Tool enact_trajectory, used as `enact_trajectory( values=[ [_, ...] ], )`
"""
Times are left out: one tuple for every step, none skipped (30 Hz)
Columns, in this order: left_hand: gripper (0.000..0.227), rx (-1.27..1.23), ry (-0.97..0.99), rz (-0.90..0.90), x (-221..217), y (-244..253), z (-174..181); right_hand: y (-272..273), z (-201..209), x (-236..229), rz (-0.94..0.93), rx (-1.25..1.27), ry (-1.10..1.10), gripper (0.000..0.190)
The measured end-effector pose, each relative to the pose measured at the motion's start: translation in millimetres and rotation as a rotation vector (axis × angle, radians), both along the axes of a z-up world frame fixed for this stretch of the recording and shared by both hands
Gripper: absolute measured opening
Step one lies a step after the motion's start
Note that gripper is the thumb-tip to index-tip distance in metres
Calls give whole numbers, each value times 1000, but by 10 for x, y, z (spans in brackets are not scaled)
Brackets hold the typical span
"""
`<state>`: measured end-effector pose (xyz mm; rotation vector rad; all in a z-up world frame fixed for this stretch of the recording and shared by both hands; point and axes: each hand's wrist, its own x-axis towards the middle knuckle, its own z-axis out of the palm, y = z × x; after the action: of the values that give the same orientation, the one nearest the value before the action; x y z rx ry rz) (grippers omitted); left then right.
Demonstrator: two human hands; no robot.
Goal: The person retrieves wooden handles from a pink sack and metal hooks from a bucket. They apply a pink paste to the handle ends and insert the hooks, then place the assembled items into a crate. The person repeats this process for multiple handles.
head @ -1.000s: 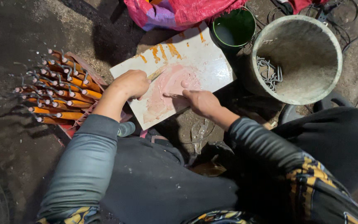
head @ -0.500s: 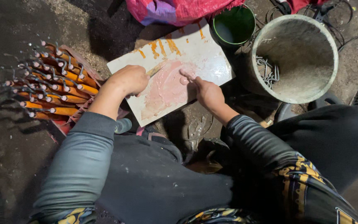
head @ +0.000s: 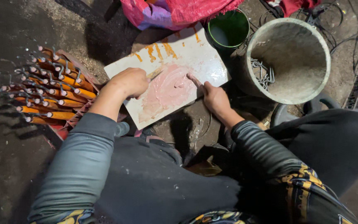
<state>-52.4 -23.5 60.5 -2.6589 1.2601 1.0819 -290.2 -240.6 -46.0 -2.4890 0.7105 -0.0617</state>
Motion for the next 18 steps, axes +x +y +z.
enact_trajectory(
  values=[
    [45, -7, -5, -22, 11, 3, 6, 25, -30, 17, -24, 21, 6, 18],
    [47, -13, 3, -3, -13, 23, -1, 99, -59, -7, -48, 47, 21, 19],
    [49, -17, 11, 16, -38, 41, -3, 172, -71, -25, -33, 43, 50, 18],
    [51, -29, 12, 33, -17, 28, 22, 227, -59, -7, -19, 32, 72, 18],
    [51, 3, 23, 52, -21, 31, 50, 294, -34, 10, -5, 21, 94, 18],
    [52, 30, 30, 70, -30, 22, 82, 327, 11, 36, -2, 27, 90, 18],
    [53, 56, 37, 89, -34, 1, 114, 378, 58, 39, 1, 34, 87, 18],
    [52, 47, 30, 74, -38, -5, 140, 445, 94, 40, 5, 46, 84, 18],
    [51, 38, 24, 59, -42, -16, 159, 477, 128, 53, 17, 62, 86, 19],
    [50, 32, 21, 45, -55, -13, 167, 519, 151, 48, 30, 80, 91, 20],
    [48, 42, 23, 54, -68, -6, 168, 541, 169, 37, 44, 98, 96, 21],
    [46, 53, 24, 59, -75, -16, 164, 540, 179, 27, 35, 156, 65, 23],
    [45, 63, 26, 63, -85, -29, 155, 521, 182, 11, 27, 213, 33, 26],
    [43, 73, 38, 45, -89, -48, 142, 497, 176, 0, 14, 272, -2, 28],
    [42, 84, 50, 27, -102, -66, 122, 461, 162, 2, -50, 328, 31, 31],
    [41, 97, 64, 11, -116, -72, 100, 432, 138, -3, -113, 387, 66, 34],
    [41, 82, 51, 1, -117, -88, 79, 413, 107, -5, -176, 447, 102, 37],
    [40, 68, 44, -9, -141, -99, 49, 404, 71, -28, -169, 407, 80, 37]
  ],
)
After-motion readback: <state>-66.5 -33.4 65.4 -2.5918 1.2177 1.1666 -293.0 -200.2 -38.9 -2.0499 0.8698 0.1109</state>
